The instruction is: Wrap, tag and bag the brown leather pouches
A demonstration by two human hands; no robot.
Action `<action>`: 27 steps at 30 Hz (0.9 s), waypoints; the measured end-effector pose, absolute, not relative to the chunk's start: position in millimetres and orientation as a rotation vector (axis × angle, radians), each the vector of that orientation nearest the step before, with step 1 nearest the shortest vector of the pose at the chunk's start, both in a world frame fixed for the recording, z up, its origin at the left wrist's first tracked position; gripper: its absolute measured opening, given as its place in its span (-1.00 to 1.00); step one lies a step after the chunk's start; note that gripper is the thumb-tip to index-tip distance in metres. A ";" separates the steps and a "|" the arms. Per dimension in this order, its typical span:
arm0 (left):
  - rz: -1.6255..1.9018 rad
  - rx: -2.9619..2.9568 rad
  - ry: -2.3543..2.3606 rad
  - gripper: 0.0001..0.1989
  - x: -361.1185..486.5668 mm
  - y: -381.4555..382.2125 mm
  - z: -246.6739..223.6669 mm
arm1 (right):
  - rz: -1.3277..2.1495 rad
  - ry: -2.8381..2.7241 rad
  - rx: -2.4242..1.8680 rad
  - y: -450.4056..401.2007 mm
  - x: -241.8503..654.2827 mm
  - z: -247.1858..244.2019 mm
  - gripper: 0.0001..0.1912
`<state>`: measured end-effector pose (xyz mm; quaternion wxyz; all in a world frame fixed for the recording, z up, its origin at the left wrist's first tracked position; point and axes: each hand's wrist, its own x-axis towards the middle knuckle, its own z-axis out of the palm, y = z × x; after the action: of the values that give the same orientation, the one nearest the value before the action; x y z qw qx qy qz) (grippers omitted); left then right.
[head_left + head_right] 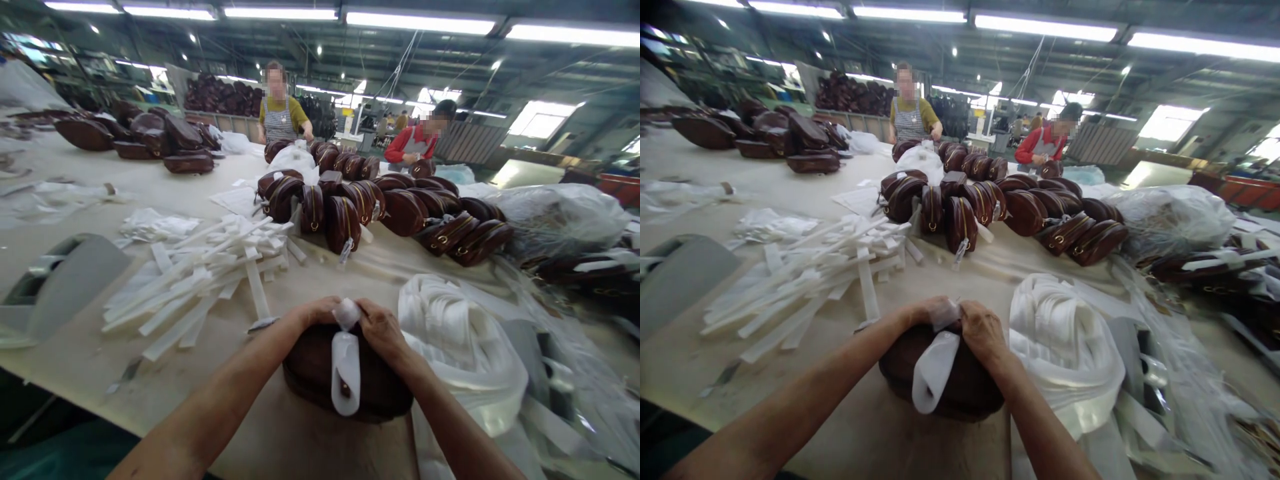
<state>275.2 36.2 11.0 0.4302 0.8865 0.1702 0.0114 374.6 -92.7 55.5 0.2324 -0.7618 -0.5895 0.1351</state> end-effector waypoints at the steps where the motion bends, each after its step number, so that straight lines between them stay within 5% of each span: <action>1: -0.041 2.199 0.446 -0.70 273.9 34.8 12.6 | 0.386 -1.574 -2.098 -90.8 376.6 52.6 -0.74; 13: -0.152 2.201 0.662 -0.88 269.0 29.7 30.2 | 0.688 -1.465 -1.867 -102.3 369.9 55.1 -0.67; 27: -0.286 2.247 0.651 -0.84 269.1 29.8 36.6 | 0.868 -1.572 -1.830 -117.8 366.8 73.3 -0.60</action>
<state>269.1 29.8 36.6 0.3826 0.8809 0.2551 -0.1122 366.8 -117.8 73.3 0.2849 -0.6842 -0.5877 0.3246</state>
